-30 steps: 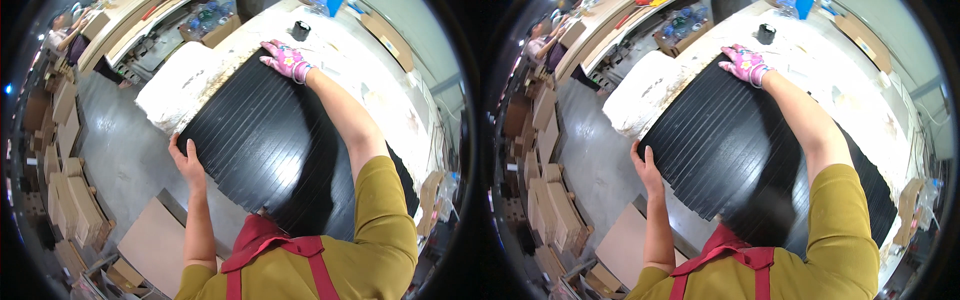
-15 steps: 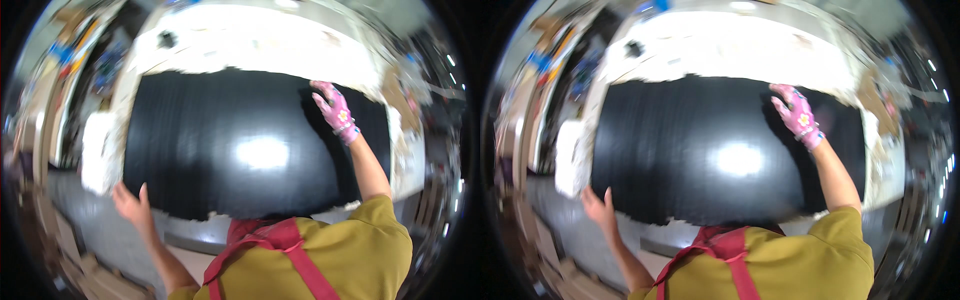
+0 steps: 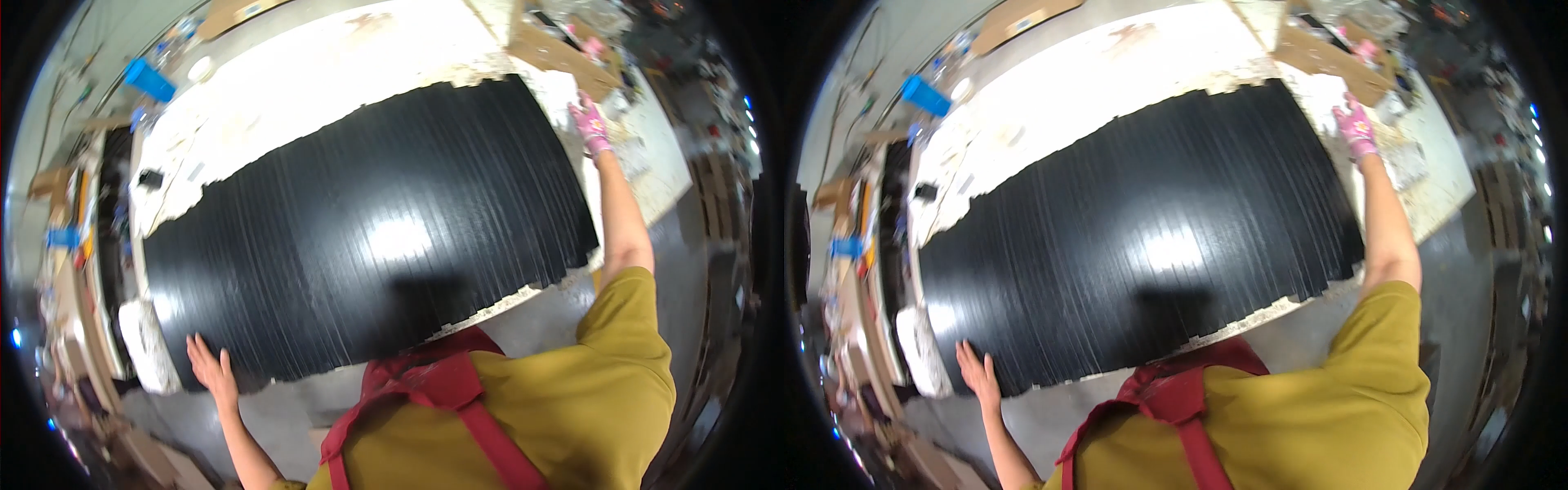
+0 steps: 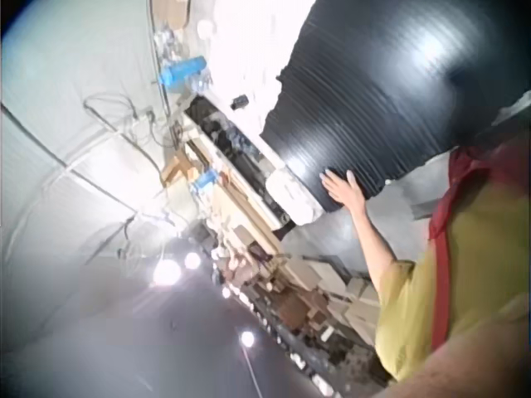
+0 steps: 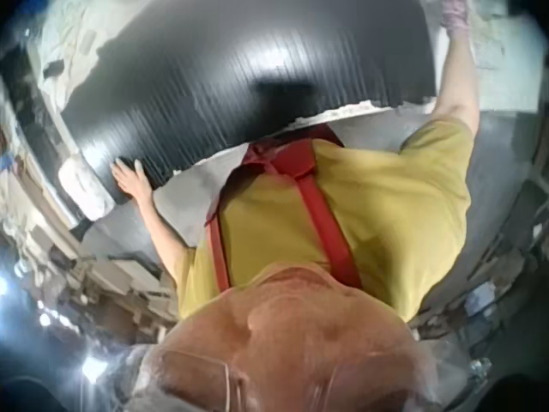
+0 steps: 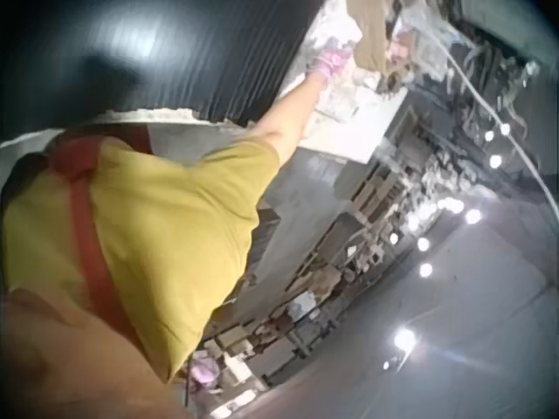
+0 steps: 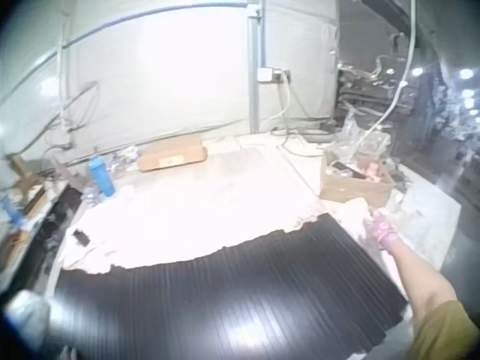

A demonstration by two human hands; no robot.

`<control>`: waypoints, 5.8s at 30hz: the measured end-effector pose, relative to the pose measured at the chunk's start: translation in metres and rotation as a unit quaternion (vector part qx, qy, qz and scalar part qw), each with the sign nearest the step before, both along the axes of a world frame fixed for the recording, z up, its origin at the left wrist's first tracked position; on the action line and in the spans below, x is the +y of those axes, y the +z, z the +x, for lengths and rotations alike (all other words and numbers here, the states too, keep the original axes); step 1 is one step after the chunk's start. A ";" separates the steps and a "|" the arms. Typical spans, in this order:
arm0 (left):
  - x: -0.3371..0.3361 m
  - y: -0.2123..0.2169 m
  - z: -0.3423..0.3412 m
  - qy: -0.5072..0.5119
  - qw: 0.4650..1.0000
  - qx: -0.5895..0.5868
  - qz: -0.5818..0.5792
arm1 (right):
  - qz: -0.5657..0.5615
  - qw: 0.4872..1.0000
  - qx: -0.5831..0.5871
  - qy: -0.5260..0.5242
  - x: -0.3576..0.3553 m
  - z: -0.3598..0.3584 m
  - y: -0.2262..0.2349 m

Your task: The person wipes a series of black wooden slats on a workbench with a white cloth, applying a liquid from a bottle to the cloth, and then organizes the slats into a neat stack.

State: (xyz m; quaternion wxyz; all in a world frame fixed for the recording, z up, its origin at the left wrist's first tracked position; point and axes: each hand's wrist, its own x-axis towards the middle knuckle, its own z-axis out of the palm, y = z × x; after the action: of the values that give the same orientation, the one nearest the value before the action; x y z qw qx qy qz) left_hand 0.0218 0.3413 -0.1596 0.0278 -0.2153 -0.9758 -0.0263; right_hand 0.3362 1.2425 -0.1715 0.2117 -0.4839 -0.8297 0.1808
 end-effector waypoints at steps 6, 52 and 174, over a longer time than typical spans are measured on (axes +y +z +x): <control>0.028 0.016 0.003 0.074 0.994 -0.063 -0.053 | 0.009 0.995 -0.079 0.060 0.081 0.007 -0.095; -0.034 0.016 -0.052 0.254 0.961 0.063 0.091 | 0.161 0.672 -0.040 0.721 -0.755 -0.561 0.047; 0.286 0.096 0.043 -0.047 0.365 -0.699 0.613 | -0.705 0.568 0.365 0.216 -0.467 -0.120 0.102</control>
State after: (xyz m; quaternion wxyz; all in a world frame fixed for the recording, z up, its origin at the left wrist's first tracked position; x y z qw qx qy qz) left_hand 0.0648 0.6277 -0.0637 -0.5413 -0.0889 -0.3490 -0.7598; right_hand 0.2158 0.7753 -0.0697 0.0434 -0.1793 -0.3711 0.9101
